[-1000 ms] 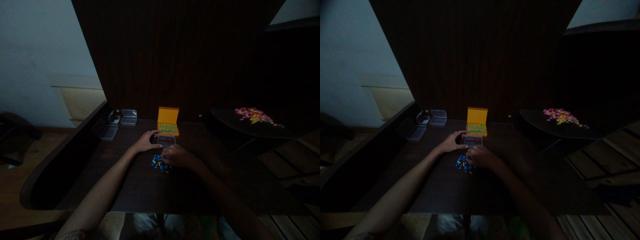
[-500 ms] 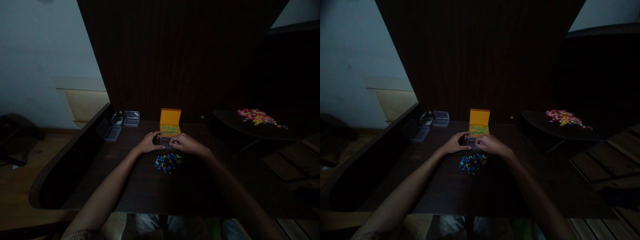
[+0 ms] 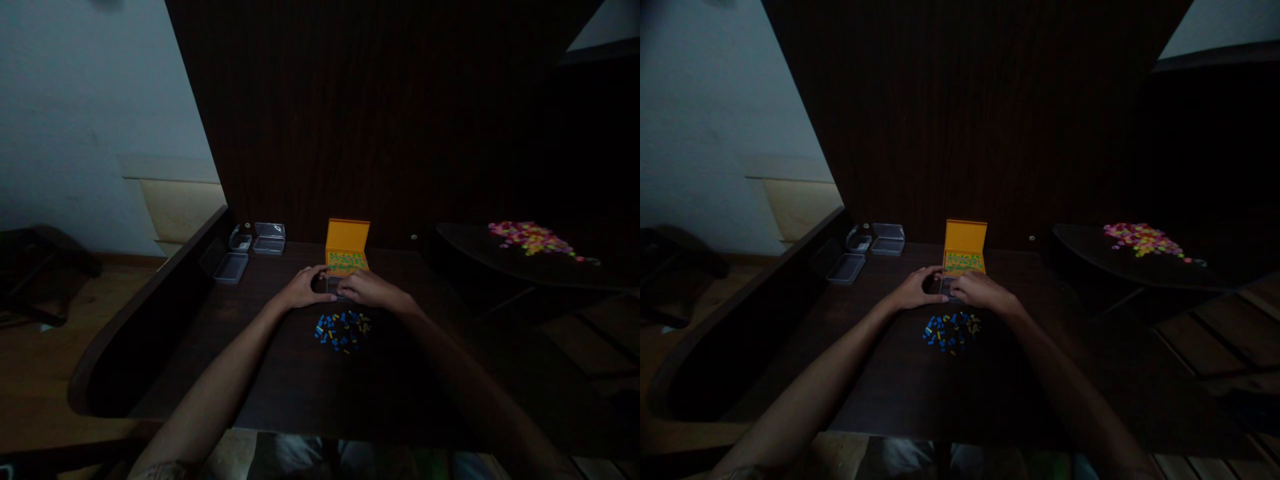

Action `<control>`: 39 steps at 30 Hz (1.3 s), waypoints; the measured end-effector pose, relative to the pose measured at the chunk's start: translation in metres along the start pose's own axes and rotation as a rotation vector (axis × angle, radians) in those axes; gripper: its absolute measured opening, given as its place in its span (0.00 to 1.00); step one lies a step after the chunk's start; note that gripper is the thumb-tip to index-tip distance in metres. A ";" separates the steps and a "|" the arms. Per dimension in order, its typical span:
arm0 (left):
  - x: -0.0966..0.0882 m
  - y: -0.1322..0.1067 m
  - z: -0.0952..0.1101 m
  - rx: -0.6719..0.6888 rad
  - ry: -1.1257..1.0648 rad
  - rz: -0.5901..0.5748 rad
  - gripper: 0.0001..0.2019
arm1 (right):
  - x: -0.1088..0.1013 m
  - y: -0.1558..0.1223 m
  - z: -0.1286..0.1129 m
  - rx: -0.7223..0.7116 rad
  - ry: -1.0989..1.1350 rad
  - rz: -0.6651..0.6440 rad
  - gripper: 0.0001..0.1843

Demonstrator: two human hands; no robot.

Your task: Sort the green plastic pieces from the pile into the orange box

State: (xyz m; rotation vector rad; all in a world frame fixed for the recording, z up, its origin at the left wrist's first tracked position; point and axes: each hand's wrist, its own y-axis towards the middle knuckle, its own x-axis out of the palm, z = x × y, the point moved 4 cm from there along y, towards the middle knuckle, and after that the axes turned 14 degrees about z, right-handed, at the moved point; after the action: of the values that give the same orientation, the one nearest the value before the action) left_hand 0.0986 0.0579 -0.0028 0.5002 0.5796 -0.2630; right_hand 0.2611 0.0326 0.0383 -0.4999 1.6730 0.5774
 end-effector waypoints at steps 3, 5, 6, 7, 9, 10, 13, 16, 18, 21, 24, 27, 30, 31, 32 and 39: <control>0.000 0.000 0.000 0.003 -0.006 -0.002 0.39 | -0.002 0.002 -0.001 -0.005 -0.053 -0.019 0.13; 0.000 0.000 -0.001 0.005 -0.011 -0.003 0.39 | -0.003 0.003 -0.001 -0.002 -0.068 -0.025 0.13; 0.000 0.000 -0.001 0.005 -0.012 -0.003 0.39 | -0.004 0.003 -0.001 -0.001 -0.070 -0.027 0.13; 0.000 0.000 -0.002 0.005 -0.012 -0.001 0.39 | -0.004 0.004 -0.001 0.000 -0.070 -0.029 0.13; 0.000 0.000 -0.002 0.001 -0.007 0.008 0.39 | -0.003 0.004 0.001 0.001 -0.062 -0.028 0.13; 0.000 0.000 -0.003 0.000 -0.005 0.010 0.39 | -0.003 0.005 0.001 -0.001 -0.054 -0.022 0.13; 0.000 0.000 -0.003 -0.007 -0.009 0.004 0.39 | -0.001 0.005 0.002 -0.005 -0.025 -0.004 0.12; -0.001 0.000 -0.002 -0.009 -0.005 -0.005 0.39 | 0.000 0.005 0.003 0.000 -0.018 -0.006 0.13; -0.001 0.000 -0.002 -0.013 0.002 -0.007 0.38 | 0.001 0.005 0.003 0.004 -0.012 -0.006 0.13; -0.001 0.000 -0.002 -0.019 0.011 -0.009 0.39 | 0.001 0.006 0.003 0.010 0.005 0.017 0.12; 0.000 0.000 -0.003 -0.015 0.013 -0.002 0.39 | 0.001 0.006 0.003 0.010 0.014 0.048 0.11; 0.000 0.000 -0.005 -0.015 -0.001 0.005 0.40 | 0.000 0.005 0.004 0.006 0.015 0.074 0.10; 0.000 0.000 -0.006 -0.015 -0.010 0.003 0.40 | -0.004 0.004 0.006 0.008 0.037 0.098 0.13; 0.000 0.000 -0.006 -0.013 -0.010 0.003 0.40 | -0.006 0.004 0.007 0.010 0.050 0.104 0.13; 0.000 0.000 -0.006 -0.011 -0.009 0.002 0.40 | -0.007 0.004 0.008 0.012 0.062 0.104 0.14; 0.000 0.000 -0.006 -0.017 0.024 -0.008 0.40 | -0.001 0.004 0.010 -0.028 0.135 0.038 0.13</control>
State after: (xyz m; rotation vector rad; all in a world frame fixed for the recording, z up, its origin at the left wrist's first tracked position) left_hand 0.0956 0.0608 -0.0072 0.4854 0.6072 -0.2596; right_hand 0.2666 0.0414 0.0387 -0.5381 1.8075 0.6063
